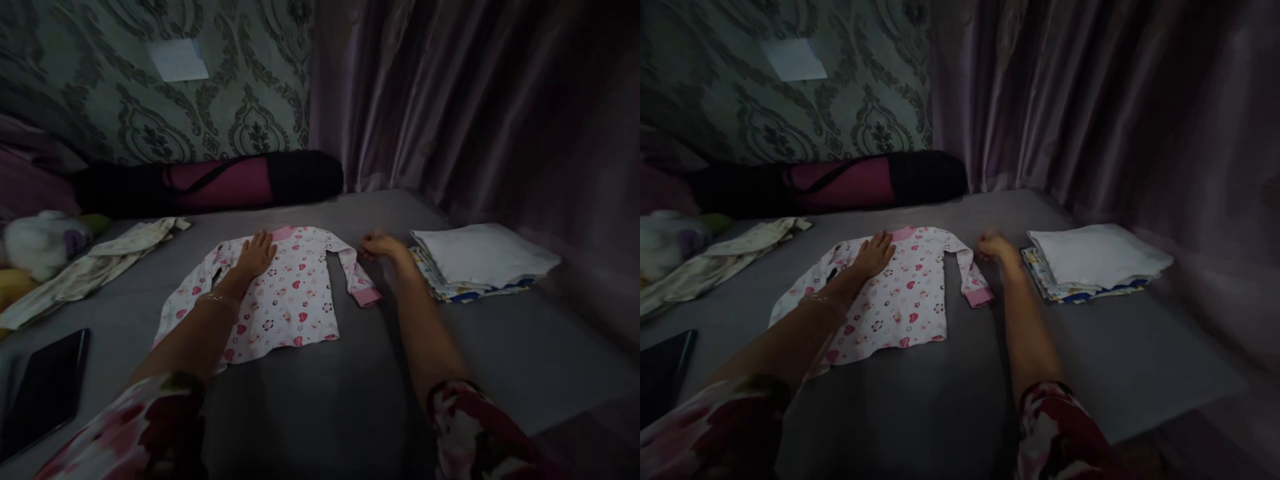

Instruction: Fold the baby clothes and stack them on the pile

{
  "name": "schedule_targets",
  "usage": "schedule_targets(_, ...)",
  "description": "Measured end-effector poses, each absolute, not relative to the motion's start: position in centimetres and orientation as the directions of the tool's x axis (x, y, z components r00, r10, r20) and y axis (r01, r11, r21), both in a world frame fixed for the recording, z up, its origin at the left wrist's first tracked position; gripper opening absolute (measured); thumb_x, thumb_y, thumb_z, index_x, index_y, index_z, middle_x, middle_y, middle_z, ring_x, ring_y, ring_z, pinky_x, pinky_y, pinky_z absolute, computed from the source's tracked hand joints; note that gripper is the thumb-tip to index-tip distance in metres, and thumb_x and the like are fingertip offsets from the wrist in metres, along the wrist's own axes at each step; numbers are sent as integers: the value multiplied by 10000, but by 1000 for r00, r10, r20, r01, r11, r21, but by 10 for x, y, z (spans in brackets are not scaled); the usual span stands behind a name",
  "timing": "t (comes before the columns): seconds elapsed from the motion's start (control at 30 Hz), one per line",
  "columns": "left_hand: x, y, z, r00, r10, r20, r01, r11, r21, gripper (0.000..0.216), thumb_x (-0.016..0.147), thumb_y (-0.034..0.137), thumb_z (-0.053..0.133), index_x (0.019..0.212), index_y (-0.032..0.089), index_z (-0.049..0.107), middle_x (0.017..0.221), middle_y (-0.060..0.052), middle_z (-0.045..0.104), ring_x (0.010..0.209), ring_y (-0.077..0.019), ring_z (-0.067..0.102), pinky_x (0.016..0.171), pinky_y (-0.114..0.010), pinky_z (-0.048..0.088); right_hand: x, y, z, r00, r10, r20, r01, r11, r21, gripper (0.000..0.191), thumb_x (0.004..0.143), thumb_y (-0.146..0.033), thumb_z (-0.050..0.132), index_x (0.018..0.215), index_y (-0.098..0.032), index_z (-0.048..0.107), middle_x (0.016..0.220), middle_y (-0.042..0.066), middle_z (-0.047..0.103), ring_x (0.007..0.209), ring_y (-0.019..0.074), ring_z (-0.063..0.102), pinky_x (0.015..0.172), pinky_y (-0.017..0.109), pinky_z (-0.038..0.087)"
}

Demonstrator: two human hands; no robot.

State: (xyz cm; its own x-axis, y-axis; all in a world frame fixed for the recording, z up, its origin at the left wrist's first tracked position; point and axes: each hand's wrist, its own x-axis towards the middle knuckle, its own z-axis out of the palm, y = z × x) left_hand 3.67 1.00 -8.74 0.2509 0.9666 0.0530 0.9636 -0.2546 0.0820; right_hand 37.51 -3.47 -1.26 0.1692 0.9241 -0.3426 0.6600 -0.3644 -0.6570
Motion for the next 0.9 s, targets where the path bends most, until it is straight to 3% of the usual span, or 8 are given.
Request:
schedule_targets(0.1,41,5,-81,261,960,97,963,-266,38,559,1006,376,234,1487,102,312,1599,-174,204,1457,-307,234,1171,-511,198,386,-56,-14,150,832,-534,720,-462,-518,207,815,-196,672,630,-152,591,505,-28,556,441,80,524,516,195,470)
schedule_targets(0.2,49,0,-72,283,949,138,959,-280,-43,510,1000,314,266,1449,89,357,1573,-192,263,1431,-304,279,1171,-504,187,381,-63,-12,61,800,-597,827,-375,-418,209,802,-275,712,657,-154,622,535,-41,551,482,73,517,538,189,460)
schedule_targets(0.37,81,-1,-60,408,908,94,913,-406,-48,523,867,88,406,1386,143,447,1490,-188,403,1382,-295,352,1131,-517,259,371,-60,-10,-71,852,-518,952,-97,-289,164,770,-262,704,652,-161,651,505,-39,511,533,101,522,497,190,388)
schedule_targets(0.53,133,10,-66,474,859,192,839,-507,198,420,907,150,378,1299,133,528,1378,-148,532,1287,-235,471,1094,-415,365,384,-55,-18,-94,895,-437,906,-105,-409,63,765,-212,650,750,-158,679,554,-40,551,514,95,505,480,193,344)
schedule_targets(0.63,156,18,-76,481,844,238,794,-534,289,403,964,231,322,1281,104,536,1332,-143,572,1254,-186,509,1094,-331,382,403,-51,-20,109,979,-170,830,-184,-527,218,834,-273,584,987,-150,677,739,17,672,626,128,600,546,204,407)
schedule_targets(0.73,167,19,-87,431,863,263,811,-498,307,457,997,311,269,1331,101,501,1390,-149,536,1307,-191,475,1123,-344,357,420,-52,-21,305,948,88,825,-217,-522,419,880,-301,516,1264,-143,569,987,85,715,871,182,664,715,238,469)
schedule_targets(0.8,169,16,-92,387,886,258,839,-454,300,490,1003,351,264,1373,107,474,1456,-149,481,1370,-210,413,1154,-374,311,426,-56,-22,315,945,91,856,-242,-456,515,871,-320,529,1355,-145,508,1098,119,701,1001,218,653,801,271,473)
schedule_targets(0.9,171,10,-94,360,907,219,873,-410,264,533,1001,403,266,1417,121,444,1519,-143,404,1422,-234,340,1176,-401,262,427,-59,-24,318,944,-83,883,-327,-336,453,825,-263,565,1257,-134,612,1047,162,712,987,257,669,792,301,481)
